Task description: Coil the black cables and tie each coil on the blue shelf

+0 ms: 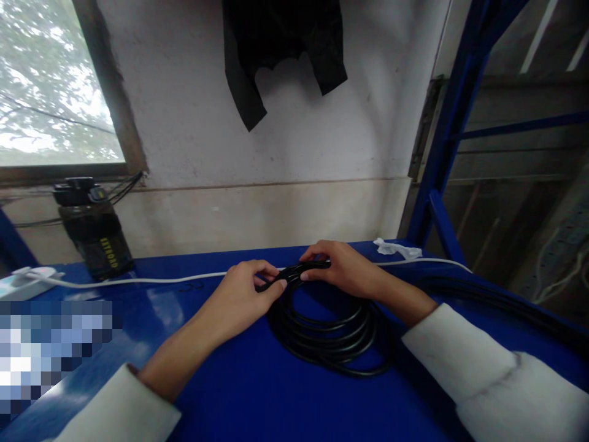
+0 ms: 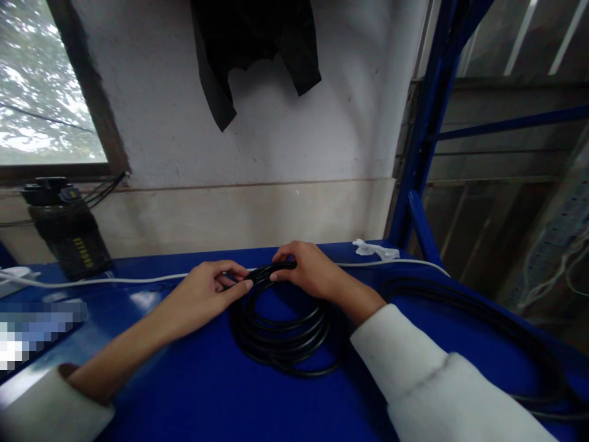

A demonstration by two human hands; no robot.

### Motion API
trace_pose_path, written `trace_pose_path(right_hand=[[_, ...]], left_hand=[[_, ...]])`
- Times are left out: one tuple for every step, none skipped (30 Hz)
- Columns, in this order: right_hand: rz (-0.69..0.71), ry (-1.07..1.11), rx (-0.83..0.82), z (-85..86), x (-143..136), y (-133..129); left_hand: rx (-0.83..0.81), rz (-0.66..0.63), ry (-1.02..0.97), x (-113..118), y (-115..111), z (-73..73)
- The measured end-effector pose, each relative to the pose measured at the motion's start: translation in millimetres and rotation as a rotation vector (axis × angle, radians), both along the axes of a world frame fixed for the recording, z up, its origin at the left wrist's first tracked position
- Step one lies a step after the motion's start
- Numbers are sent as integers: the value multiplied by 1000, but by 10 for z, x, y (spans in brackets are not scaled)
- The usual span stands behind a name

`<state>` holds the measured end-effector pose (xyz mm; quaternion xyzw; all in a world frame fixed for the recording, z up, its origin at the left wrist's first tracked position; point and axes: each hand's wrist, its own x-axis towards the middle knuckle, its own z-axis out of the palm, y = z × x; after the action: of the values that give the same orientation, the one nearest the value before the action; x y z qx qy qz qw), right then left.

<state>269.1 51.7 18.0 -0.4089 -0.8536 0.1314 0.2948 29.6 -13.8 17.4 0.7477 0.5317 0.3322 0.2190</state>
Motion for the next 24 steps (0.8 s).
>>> trace_pose_path(right_hand=[[-4, -1, -2, 0, 12, 9], [-3, -2, -4, -1, 23, 17], [1, -4, -8, -2, 33, 24], [5, -4, -10, -6, 41, 29], [7, 1, -9, -11, 46, 29], [8, 9, -11, -16, 47, 23], [5, 20, -16, -19, 44, 9], [-4, 33, -15, -19, 38, -14], [-14, 45, -8, -11, 31, -45], [-23, 57, 4, 6, 29, -85], [-31, 70, 23, 35, 34, -132], [-38, 79, 44, 75, 52, -184], [-47, 87, 63, 127, 87, -240], [-58, 88, 79, 187, 144, -297], [-74, 81, 88, 252, 226, -356], [-99, 70, 93, 315, 336, -417], [-124, 52, 102, 370, 474, -480], [-159, 33, 112, 409, 638, -548], [-203, 12, 107, 424, 826, -623], [-246, -7, 97, 410, 1030, -705], [-297, -22, 93, 362, 1242, -793], [-356, -48, 83, 282, 1452, -885], [-421, -66, 85, 172, 1646, -978], [-467, -72, 109, 40, 1815, -1068]], left_hand=[[-2, -7, -8, 2, -5, -2], [-4, -13, -15, 3, -10, -4], [-8, -16, -22, 2, -14, -7], [-20, -21, -30, 0, -15, -10], [-38, -29, -40, -5, -14, -12], [-59, -44, -54, -13, -11, -15], [-73, -66, -71, -23, -6, -15], [-72, -91, -92, -35, 0, -14], [-52, -111, -110, -50, 6, -10], [-13, -120, -122, -69, 12, -4], [41, -112, -127, -94, 17, 4], [99, -85, -120, -127, 22, 10], [153, -47, -107, -171, 28, 14], [204, -3, -91, -229, 34, 12], [246, 36, -72, -301, 41, 4], [282, 72, -50, -387, 49, -13], [322, 111, -24, -486, 59, -36], [356, 138, 6, -593, 68, -64], [388, 159, 39, -703, 76, -96], [418, 175, 70, -812, 83, -130], [441, 188, 91, -914, 88, -167], [456, 189, 107, -1005, 90, -205], [467, 179, 122, -1083, 91, -247], [476, 175, 134, -1146, 90, -294]])
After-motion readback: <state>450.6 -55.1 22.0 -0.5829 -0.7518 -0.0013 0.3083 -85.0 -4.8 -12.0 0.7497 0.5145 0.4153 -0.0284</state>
